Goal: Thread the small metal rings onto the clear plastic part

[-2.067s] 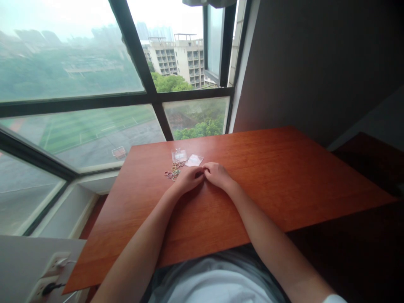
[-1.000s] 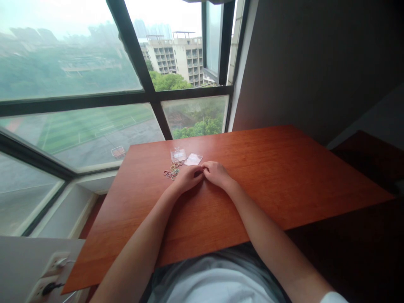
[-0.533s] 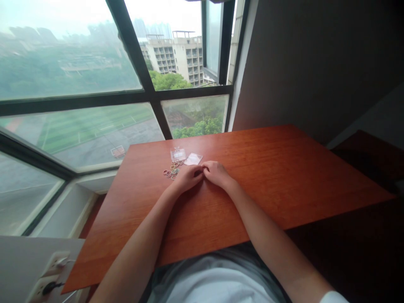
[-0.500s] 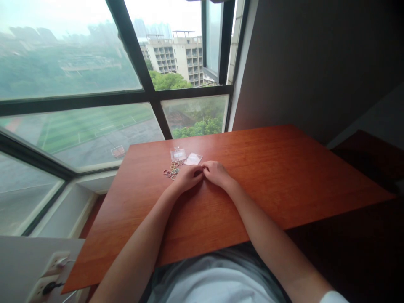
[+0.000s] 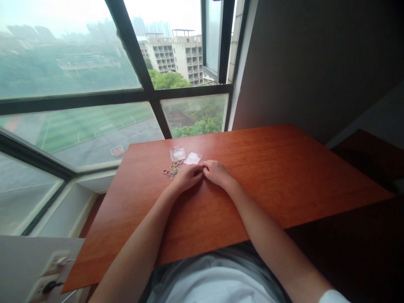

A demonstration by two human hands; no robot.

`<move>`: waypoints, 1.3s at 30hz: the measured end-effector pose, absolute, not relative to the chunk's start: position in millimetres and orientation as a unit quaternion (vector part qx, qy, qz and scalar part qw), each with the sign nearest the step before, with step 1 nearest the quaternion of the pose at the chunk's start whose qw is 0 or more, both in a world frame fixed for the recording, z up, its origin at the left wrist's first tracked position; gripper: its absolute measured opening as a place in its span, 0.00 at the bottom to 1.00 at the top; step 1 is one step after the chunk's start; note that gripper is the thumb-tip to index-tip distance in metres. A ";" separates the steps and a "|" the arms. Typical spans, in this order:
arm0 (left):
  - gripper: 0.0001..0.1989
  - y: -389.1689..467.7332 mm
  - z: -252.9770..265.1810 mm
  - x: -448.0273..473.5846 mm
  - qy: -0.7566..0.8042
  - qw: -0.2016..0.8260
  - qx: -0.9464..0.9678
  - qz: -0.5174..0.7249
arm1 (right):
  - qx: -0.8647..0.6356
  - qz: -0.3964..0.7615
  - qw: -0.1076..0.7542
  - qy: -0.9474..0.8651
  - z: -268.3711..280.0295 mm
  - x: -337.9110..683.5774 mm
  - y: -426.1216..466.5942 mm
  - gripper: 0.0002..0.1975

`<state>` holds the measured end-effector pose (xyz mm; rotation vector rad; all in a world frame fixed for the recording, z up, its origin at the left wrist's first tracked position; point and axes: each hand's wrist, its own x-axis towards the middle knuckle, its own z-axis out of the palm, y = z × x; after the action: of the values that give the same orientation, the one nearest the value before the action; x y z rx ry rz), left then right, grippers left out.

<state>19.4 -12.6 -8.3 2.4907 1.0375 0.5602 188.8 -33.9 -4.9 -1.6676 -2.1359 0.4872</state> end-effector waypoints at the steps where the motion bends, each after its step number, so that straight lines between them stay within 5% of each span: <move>1: 0.06 -12.7 -8.3 19.3 0.370 0.191 0.887 0.200 | -0.595 0.174 0.193 -0.761 -4.9 188.8 -33.9 0.14; 39: 0.07 -12.9 -9.3 19.0 0.371 0.184 0.888 0.201 | -0.598 0.171 0.192 -0.759 -5.9 189.2 -33.3 0.15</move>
<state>19.0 -12.9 -9.3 2.5036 1.0461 0.5670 189.2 -33.3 -5.9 -1.6777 -2.1318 0.4801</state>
